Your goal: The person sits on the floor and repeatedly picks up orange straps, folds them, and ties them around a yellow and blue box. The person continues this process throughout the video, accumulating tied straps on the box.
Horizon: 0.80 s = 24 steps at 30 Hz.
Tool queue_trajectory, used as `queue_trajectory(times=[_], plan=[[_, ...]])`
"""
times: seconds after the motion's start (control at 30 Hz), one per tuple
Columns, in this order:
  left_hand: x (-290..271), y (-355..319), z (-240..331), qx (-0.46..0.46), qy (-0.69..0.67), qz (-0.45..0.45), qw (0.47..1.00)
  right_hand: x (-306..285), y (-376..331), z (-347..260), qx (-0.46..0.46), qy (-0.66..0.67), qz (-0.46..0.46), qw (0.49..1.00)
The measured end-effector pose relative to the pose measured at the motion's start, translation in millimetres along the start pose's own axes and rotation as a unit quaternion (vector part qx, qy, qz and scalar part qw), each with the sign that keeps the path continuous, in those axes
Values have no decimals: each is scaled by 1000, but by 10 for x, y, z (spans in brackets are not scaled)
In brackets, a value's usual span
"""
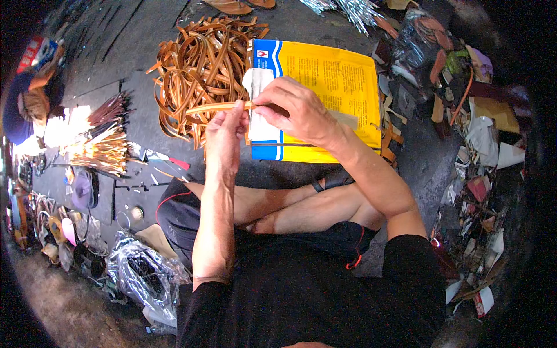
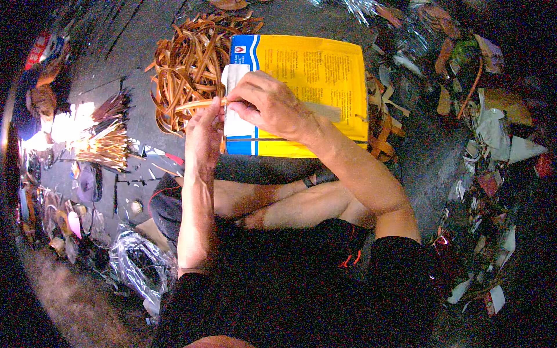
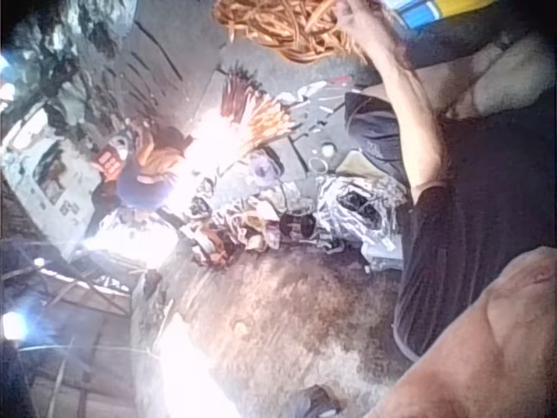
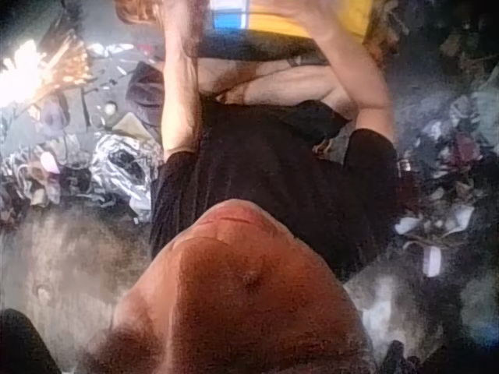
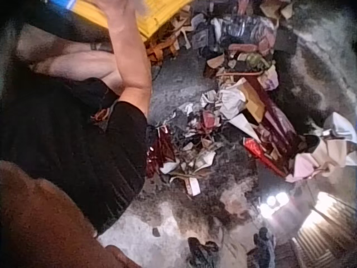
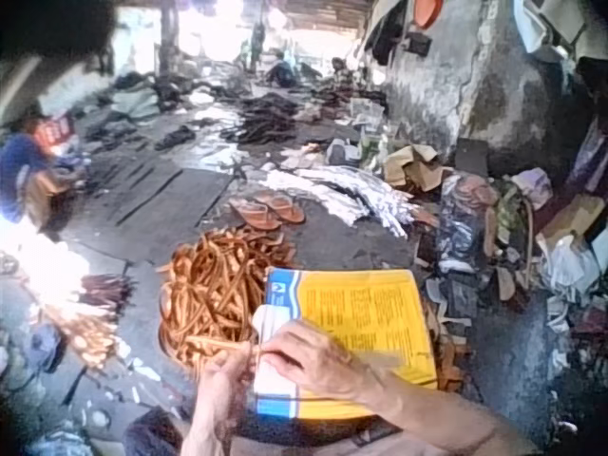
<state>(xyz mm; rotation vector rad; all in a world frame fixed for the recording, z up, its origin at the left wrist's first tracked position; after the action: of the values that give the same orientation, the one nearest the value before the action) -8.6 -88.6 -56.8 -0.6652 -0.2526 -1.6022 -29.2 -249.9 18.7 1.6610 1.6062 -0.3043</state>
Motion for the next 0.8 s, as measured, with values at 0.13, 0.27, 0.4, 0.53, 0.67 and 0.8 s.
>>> queue_trajectory(times=[0.13,0.27,0.4,0.53,0.67,0.8], plan=[[-96,47,5,-14,-13,20,1000,-17,-9,29,-2,-3,-12,1000],[43,12,87,-43,-193,58,979,-27,8,29,14,17,-24,999],[210,-127,164,32,56,-5,998,-16,14,15,27,32,-14,999],[191,-97,92,-1,-20,10,1000,-23,-4,-1,37,30,-24,999],[32,-15,16,-16,-17,2,1000,-57,-44,-2,42,26,-21,999],[-59,43,-21,-15,-24,25,999,-54,-44,0,23,20,-18,999]])
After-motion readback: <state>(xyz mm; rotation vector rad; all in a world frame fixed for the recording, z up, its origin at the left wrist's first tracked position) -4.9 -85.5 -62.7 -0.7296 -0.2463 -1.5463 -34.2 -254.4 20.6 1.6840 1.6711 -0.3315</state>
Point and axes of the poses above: each hand's wrist, its own y-axis towards the middle knuckle, its own x-axis out of the palm, z = x × y, the point moved 2 cm from there along y, towards the middle knuckle, and after that the axes turned 14 degrees about x, right-handed, at the moved point
